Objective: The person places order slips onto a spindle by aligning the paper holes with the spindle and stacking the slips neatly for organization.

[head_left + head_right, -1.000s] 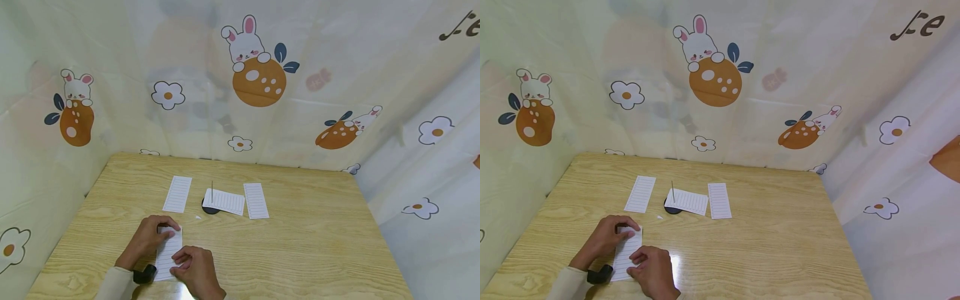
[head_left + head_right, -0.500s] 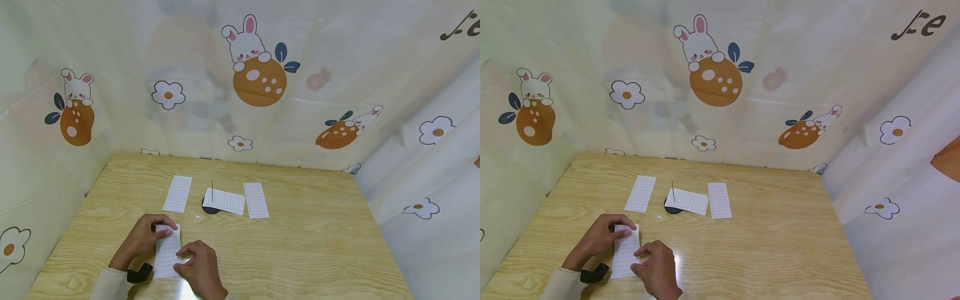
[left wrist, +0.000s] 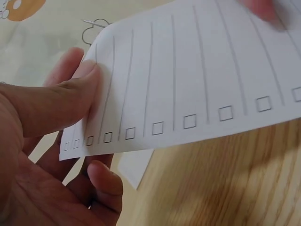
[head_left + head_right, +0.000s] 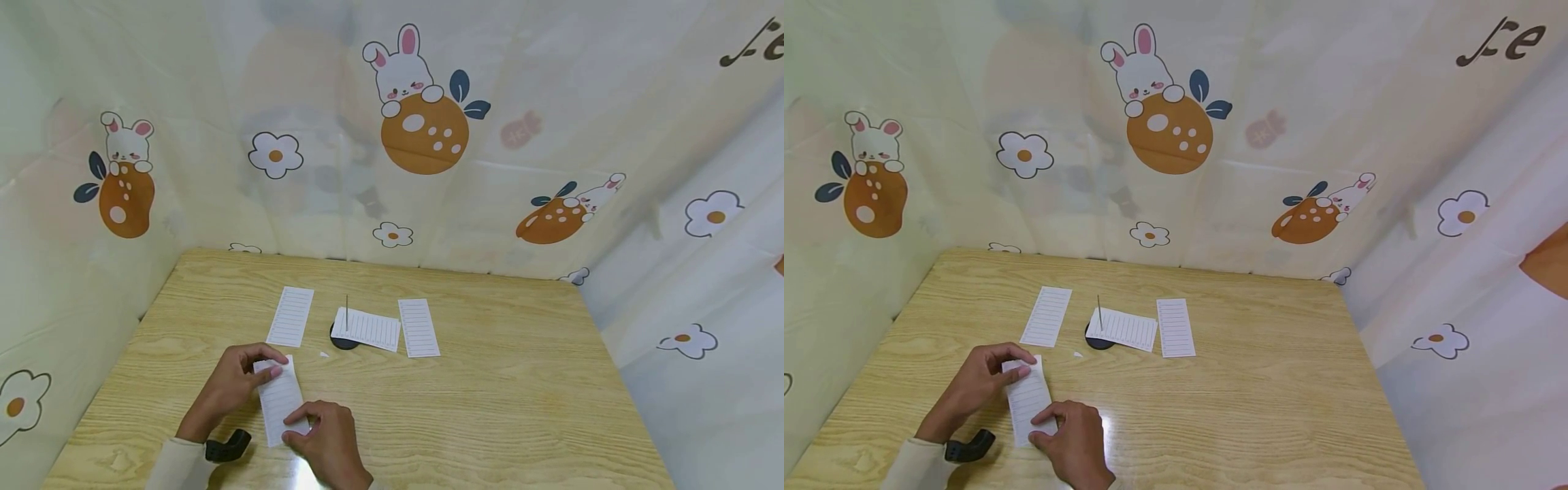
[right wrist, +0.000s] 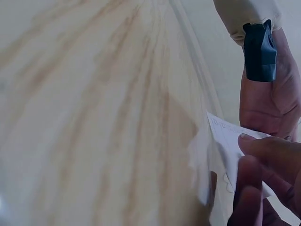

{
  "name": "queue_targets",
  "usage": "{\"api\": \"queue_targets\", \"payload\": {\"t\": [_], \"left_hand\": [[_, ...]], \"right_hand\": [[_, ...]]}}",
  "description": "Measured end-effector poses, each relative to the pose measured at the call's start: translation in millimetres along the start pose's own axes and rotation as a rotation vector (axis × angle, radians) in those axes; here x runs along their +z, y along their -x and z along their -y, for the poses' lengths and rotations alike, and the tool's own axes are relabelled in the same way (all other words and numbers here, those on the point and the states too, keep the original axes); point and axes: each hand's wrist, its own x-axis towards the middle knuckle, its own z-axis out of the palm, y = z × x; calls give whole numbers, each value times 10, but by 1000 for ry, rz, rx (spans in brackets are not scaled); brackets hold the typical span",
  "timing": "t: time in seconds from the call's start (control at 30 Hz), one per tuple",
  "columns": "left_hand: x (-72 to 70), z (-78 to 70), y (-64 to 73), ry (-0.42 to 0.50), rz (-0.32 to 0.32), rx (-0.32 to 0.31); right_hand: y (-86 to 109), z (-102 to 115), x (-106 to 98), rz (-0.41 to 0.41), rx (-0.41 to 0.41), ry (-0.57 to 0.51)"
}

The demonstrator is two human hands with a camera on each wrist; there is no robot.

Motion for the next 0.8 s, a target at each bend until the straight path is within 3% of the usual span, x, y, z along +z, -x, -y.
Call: {"api": "queue_targets", "payload": {"t": [0.33,0.8], "left_hand": [[-15,-37,23,147,-46,24],[-27,-57,44,108,-125,38]], "right_hand": [[5,-17,-23,6,66,-143],[-132,-86,-367,-132,61,-72]]}}
